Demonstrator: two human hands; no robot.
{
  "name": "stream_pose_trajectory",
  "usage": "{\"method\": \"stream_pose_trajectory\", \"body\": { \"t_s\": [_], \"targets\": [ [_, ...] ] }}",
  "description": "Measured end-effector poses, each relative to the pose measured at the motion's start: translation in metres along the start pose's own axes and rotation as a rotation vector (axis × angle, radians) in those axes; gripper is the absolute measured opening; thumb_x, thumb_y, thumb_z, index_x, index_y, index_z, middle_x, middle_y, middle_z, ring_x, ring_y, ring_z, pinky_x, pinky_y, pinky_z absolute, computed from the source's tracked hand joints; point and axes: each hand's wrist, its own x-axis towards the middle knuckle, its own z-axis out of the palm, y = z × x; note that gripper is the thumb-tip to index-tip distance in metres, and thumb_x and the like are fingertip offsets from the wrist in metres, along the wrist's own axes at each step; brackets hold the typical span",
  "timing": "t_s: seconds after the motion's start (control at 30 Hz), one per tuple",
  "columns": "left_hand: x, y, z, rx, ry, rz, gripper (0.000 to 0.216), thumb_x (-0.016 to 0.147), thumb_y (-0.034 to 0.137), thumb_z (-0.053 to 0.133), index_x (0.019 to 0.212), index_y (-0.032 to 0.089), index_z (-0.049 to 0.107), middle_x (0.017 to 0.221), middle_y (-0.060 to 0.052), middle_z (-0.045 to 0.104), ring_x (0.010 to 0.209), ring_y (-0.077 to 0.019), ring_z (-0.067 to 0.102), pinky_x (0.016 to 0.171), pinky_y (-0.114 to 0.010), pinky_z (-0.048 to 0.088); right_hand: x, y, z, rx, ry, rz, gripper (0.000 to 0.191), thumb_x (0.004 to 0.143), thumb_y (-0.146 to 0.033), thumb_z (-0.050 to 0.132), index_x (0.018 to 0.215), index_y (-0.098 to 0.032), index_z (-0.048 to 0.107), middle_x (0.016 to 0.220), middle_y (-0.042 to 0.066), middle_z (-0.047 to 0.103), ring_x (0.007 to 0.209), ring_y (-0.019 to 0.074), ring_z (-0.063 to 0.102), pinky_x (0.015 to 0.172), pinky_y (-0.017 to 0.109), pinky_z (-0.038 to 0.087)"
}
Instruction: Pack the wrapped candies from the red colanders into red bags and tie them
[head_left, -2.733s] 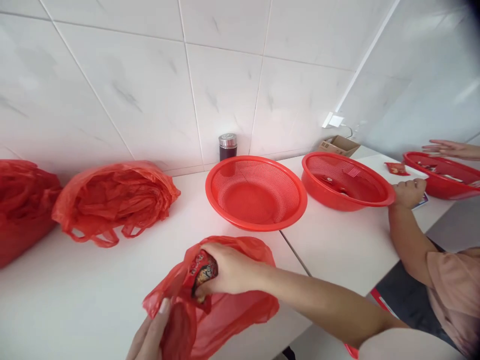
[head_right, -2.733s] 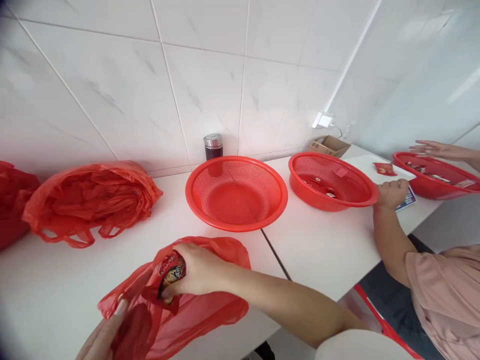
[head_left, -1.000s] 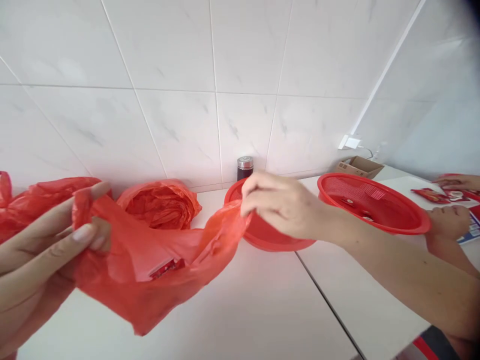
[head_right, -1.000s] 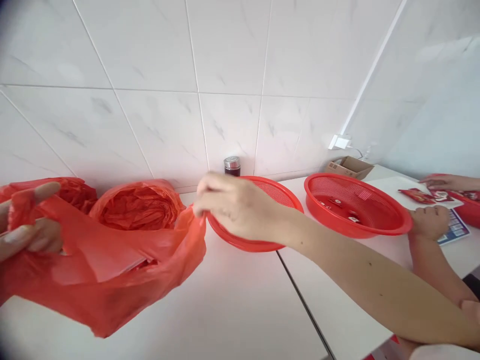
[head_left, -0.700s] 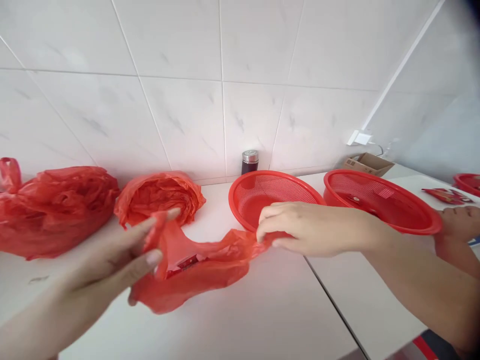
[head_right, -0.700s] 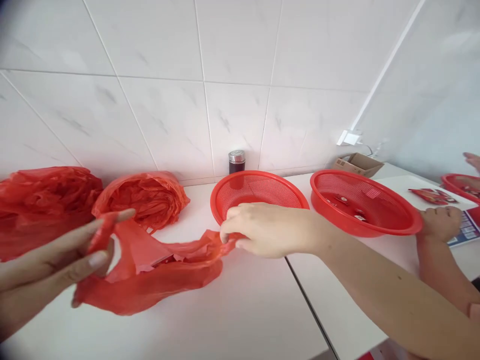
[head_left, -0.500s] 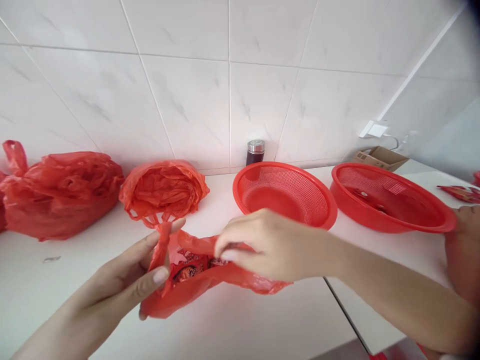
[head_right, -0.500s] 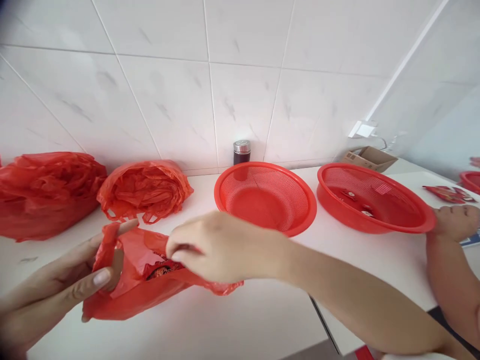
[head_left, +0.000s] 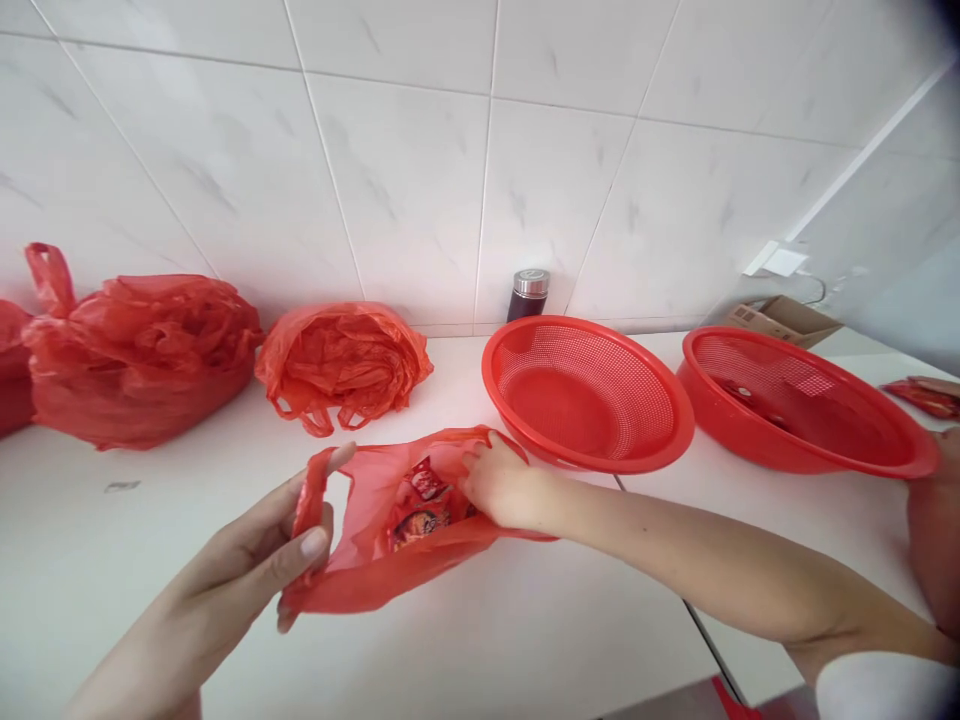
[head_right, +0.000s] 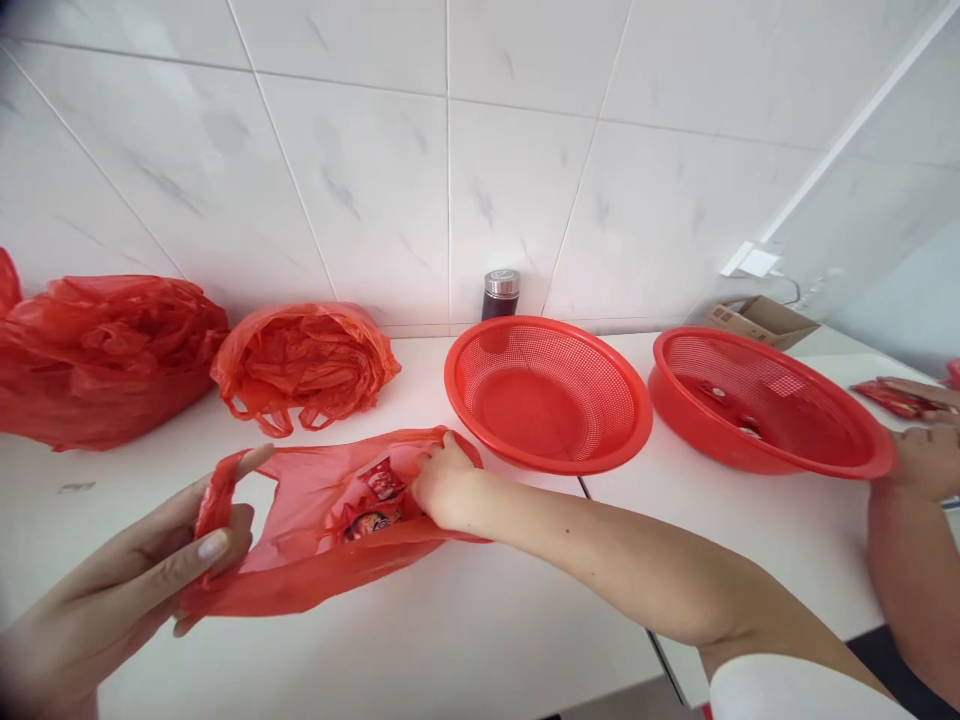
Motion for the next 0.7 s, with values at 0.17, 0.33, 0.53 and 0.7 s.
{"method": "stream_pose_trajectory", "body": {
  "t_s": [0.17, 0.33, 0.53, 0.7],
  "targets": [
    [0.006, -0.006, -0.003, 0.011, -0.164, 0.041, 0.059, 0.081, 0.044, 0.064, 0.137, 0.038, 0.050, 0.062, 0.003, 0.043, 0.050, -0.0110, 0.039, 0.040, -0.018, 0.040, 0.014, -0.007, -0.002, -0.081, 0.144, -0.165, 0.040, 0.083, -0.021, 0.057, 0.122, -0.026, 0.060, 0.129, 0.008, 0.060, 0.116, 0.0310, 0.054, 0.098, 0.050, 0.035],
    [0.007, -0.010, -0.008, 0.037, -0.228, 0.037, 0.059, 0.084, 0.042, 0.061, 0.141, 0.039, 0.044, 0.065, 0.003, 0.043, 0.052, -0.0110, 0.039, 0.040, -0.018, 0.040, 0.030, 0.000, 0.004, -0.162, 0.093, -0.190, 0.040, 0.083, -0.023, 0.058, 0.123, -0.021, 0.059, 0.130, 0.012, 0.058, 0.116, 0.0300, 0.054, 0.100, 0.050, 0.032],
    [0.003, -0.009, 0.000, -0.020, -0.086, 0.003, 0.064, 0.080, 0.047, 0.064, 0.140, 0.035, 0.046, 0.062, 0.003, 0.042, 0.051, -0.0104, 0.036, 0.039, -0.017, 0.035, 0.023, 0.009, -0.009, -0.168, -0.009, -0.146, 0.027, 0.081, -0.040, 0.062, 0.083, -0.015, 0.070, 0.098, 0.015, 0.070, 0.096, 0.0306, 0.062, 0.095, 0.050, 0.036],
    [0.008, -0.006, 0.002, -0.031, -0.186, 0.007, 0.069, 0.084, 0.045, 0.061, 0.146, 0.032, 0.036, 0.063, 0.004, 0.042, 0.052, -0.0106, 0.037, 0.040, -0.018, 0.036, 0.010, 0.015, -0.004, -0.050, 0.001, -0.138, 0.036, 0.086, -0.025, 0.054, 0.121, -0.019, 0.058, 0.096, 0.008, 0.071, 0.091, 0.0236, 0.064, 0.098, 0.045, 0.036]
  ]
}}
